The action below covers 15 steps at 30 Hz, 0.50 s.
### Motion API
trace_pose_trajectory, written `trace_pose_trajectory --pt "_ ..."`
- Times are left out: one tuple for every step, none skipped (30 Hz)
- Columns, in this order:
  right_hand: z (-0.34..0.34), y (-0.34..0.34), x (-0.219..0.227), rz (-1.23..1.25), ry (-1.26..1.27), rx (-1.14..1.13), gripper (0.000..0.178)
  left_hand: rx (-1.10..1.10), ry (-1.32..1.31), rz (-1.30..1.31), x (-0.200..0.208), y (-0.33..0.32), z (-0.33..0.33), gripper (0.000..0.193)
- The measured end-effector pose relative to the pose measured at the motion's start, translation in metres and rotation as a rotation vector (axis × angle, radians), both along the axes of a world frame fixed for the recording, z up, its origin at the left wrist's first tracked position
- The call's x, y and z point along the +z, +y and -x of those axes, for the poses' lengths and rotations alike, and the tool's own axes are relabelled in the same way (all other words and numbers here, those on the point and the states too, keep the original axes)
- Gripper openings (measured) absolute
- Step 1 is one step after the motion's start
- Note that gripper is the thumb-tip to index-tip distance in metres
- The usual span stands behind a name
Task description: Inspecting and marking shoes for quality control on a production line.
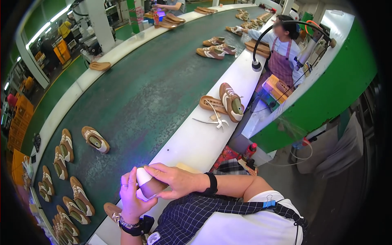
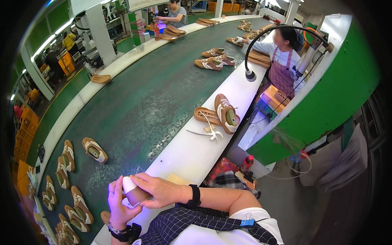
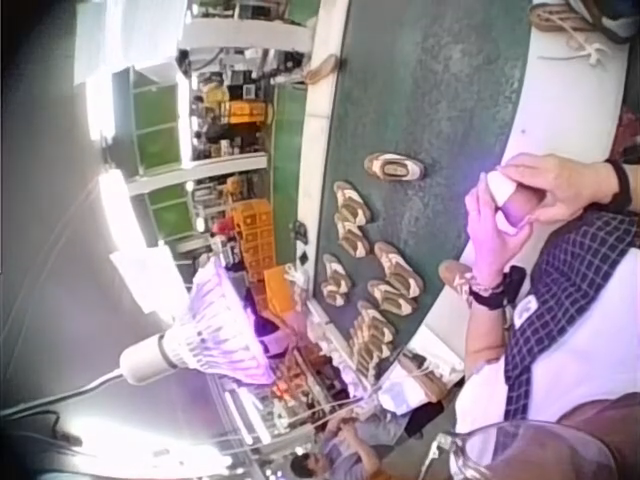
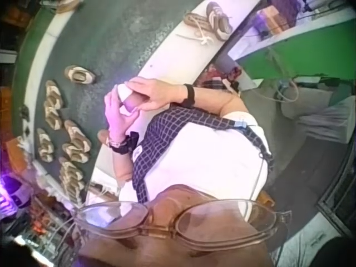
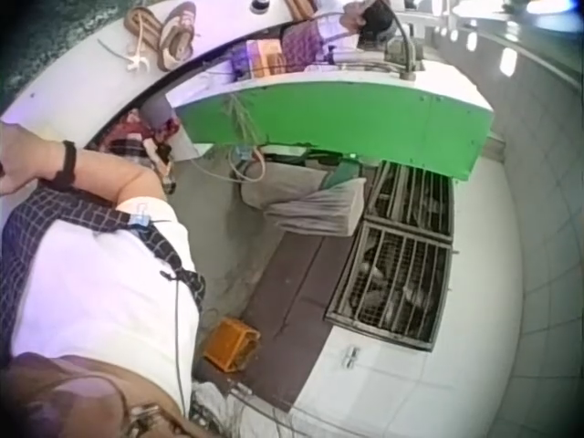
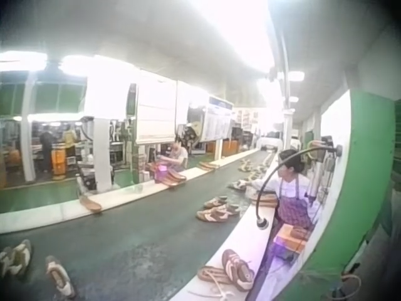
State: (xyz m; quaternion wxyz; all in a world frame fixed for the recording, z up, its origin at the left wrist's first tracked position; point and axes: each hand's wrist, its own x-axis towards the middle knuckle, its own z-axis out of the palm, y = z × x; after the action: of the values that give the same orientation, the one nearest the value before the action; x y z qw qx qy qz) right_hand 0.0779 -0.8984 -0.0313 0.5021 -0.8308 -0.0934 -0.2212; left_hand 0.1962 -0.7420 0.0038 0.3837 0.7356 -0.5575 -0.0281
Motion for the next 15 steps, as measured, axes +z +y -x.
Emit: trace_pose_trajectory --pt "0.000 0.001 -0.001 0.006 -0.008 -0.008 0.082 -0.001 -0.005 0.002 0.000 0.000 0.000 0.093" --pt "0.000 0.001 -0.001 0.003 -0.007 -0.009 0.082 -0.002 -0.004 -0.001 0.000 0.000 -0.001 0.093" --pt "0.000 0.001 -0.001 0.006 -0.017 -0.014 0.081 -0.006 -0.006 0.001 0.000 0.000 -0.001 0.092" --pt "0.000 0.002 -0.001 0.009 -0.027 -0.020 0.080 -0.010 -0.007 0.003 0.001 0.000 -0.001 0.092" --pt "0.000 0.001 -0.002 0.004 -0.025 -0.021 0.080 -0.010 -0.005 -0.002 0.000 0.000 0.000 0.092" --pt "0.000 0.001 -0.002 0.007 -0.033 -0.024 0.080 -0.001 -0.015 0.004 -0.001 0.000 0.000 0.092" --pt "0.000 0.001 -0.003 0.008 -0.041 -0.028 0.079 0.007 -0.025 0.009 -0.002 0.000 0.000 0.092" --pt "-0.002 0.000 -0.004 0.002 -0.039 -0.029 0.079 0.006 -0.023 0.002 -0.003 0.000 -0.001 0.092" --pt "-0.004 0.000 -0.006 0.014 -0.083 -0.034 0.077 0.025 -0.010 0.015 -0.004 0.000 0.000 0.091" --pt "-0.005 0.000 -0.008 0.026 -0.127 -0.040 0.076 0.044 0.003 0.027 -0.006 0.001 0.001 0.091" --pt "-0.005 0.002 -0.009 0.020 -0.126 -0.049 0.074 0.076 0.012 0.005 -0.005 0.003 0.004 0.092" --pt "-0.005 0.006 -0.009 0.014 -0.124 -0.055 0.074 0.071 0.014 -0.003 -0.005 0.007 0.007 0.092" --pt "-0.003 0.010 -0.008 0.009 -0.110 -0.053 0.073 0.114 0.025 -0.004 -0.007 0.013 0.010 0.093" --pt "-0.002 0.015 -0.009 0.005 -0.095 -0.050 0.073 0.158 0.035 -0.005 -0.009 0.019 0.013 0.094" --pt "-0.002 0.020 -0.013 -0.068 -0.065 -0.038 0.072 0.154 0.035 -0.007 -0.011 0.024 0.016 0.094"
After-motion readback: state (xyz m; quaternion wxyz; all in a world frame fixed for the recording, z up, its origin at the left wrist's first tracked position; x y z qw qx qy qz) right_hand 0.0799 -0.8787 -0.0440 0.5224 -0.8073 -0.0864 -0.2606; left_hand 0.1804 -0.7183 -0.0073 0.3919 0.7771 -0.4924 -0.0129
